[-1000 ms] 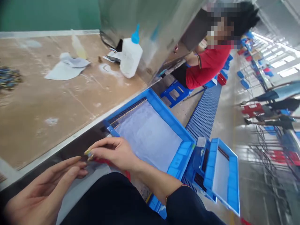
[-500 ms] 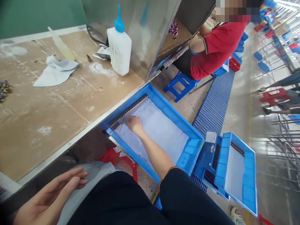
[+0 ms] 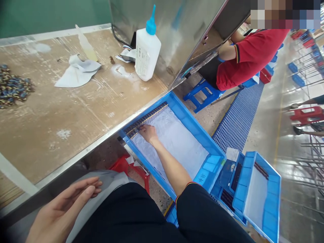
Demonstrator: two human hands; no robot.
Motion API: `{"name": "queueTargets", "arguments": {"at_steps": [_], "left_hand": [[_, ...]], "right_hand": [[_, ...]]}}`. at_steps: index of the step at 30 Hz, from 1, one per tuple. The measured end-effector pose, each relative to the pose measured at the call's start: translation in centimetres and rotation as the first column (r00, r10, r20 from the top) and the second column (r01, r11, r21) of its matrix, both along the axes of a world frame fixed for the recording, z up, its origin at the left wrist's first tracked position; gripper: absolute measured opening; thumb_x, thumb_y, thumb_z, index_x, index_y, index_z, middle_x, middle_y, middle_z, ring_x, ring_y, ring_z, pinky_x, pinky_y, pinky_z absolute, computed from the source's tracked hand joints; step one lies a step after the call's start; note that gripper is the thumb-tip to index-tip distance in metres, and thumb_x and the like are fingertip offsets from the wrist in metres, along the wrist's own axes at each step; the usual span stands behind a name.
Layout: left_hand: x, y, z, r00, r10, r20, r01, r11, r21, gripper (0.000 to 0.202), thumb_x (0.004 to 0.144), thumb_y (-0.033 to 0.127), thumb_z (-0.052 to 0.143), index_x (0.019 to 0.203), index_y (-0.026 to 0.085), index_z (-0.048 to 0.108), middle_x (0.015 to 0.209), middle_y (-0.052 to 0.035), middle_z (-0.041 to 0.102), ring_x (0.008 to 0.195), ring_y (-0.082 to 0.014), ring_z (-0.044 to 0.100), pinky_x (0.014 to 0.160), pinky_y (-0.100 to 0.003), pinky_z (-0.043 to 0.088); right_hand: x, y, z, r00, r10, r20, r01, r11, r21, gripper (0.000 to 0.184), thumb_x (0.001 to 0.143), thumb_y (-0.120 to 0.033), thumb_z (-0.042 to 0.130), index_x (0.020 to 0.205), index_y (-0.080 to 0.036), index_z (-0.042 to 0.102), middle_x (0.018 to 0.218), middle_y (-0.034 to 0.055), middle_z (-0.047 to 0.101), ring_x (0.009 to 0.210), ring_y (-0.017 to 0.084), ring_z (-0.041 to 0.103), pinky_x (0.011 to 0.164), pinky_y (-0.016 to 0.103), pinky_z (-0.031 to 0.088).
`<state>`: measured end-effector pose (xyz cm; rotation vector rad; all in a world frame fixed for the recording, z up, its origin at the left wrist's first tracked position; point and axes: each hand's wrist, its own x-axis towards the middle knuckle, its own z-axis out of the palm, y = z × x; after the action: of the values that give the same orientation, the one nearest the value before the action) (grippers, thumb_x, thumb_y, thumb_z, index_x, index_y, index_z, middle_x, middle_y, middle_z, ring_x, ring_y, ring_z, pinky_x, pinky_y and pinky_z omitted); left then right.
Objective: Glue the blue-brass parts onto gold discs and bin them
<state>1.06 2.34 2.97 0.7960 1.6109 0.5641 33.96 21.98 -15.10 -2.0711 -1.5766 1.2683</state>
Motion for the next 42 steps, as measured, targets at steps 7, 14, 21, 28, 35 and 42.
{"name": "queueTargets", "arguments": {"at_steps": [7,14,21,28,35,42], "left_hand": [[1.1,-0.1,0.5,0.994,0.101,-0.038,-0.101,0.995,0.014,0.068,0.078,0.078,0.096,0.118,0.024,0.093,0.117,-0.0116,0.093,0.109,-0.0369,0.090,0.106,-0.043,0.074],[2.5,-0.2,2.6,0.987,0.157,-0.013,-0.157,0.988,0.003,0.062,0.084,0.075,0.094,0.120,0.024,0.090,0.122,-0.0102,0.092,0.119,-0.0382,0.087,0.117,-0.048,0.069],[1.5,-0.5,1.5,0.990,0.138,0.015,-0.137,0.990,-0.018,0.065,0.084,0.076,0.093,0.123,0.025,0.090,0.127,-0.0099,0.091,0.119,-0.0368,0.086,0.117,-0.047,0.068],[0.3,-1.3,1.0,0.988,0.113,0.110,-0.121,0.990,0.071,0.054,0.100,0.072,0.080,0.117,0.023,0.094,0.112,-0.0113,0.093,0.105,-0.0323,0.087,0.101,-0.038,0.071],[-1.6,-2.8,2.4,0.998,-0.060,0.002,0.058,0.973,0.224,0.054,0.111,0.066,0.061,0.086,0.025,0.086,0.093,-0.0078,0.086,0.096,-0.0306,0.081,0.090,-0.034,0.062],[-5.4,-8.9,4.3,0.963,0.263,-0.056,-0.239,0.934,0.267,0.052,0.109,0.068,0.063,0.084,0.027,0.085,0.091,-0.0067,0.085,0.094,-0.0306,0.080,0.089,-0.032,0.061]], "right_hand": [[-0.6,0.1,-0.2,1.000,0.013,0.004,-0.013,0.999,-0.035,0.031,0.115,-0.043,0.080,0.134,-0.018,0.077,0.134,0.0097,0.079,0.115,0.025,0.080,0.102,0.046,0.072],[-1.1,0.0,0.3,0.999,0.003,-0.043,-0.005,0.999,-0.052,0.031,0.115,-0.044,0.080,0.131,-0.018,0.077,0.130,0.0088,0.079,0.110,0.024,0.080,0.099,0.044,0.072],[-0.9,-0.4,2.6,0.987,-0.139,-0.076,0.143,0.988,0.059,0.031,0.114,-0.048,0.080,0.116,-0.017,0.078,0.107,0.0037,0.081,0.089,0.018,0.078,0.086,0.036,0.070],[-2.9,-4.1,13.0,0.907,-0.318,-0.278,0.420,0.745,0.518,0.051,0.116,-0.067,0.057,0.103,-0.022,0.077,0.074,-0.0021,0.065,0.066,0.019,0.061,0.066,0.032,0.052],[-17.6,3.2,21.0,0.843,0.506,-0.179,-0.240,0.654,0.717,0.016,0.113,-0.033,0.070,0.115,-0.029,0.086,0.118,0.0020,0.086,0.105,0.022,0.082,0.095,0.034,0.066],[-28.2,10.7,20.6,0.782,0.593,0.193,-0.531,0.471,0.705,0.028,0.104,-0.013,0.072,0.127,-0.022,0.085,0.135,0.0100,0.080,0.129,0.031,0.075,0.121,0.048,0.060]]}}
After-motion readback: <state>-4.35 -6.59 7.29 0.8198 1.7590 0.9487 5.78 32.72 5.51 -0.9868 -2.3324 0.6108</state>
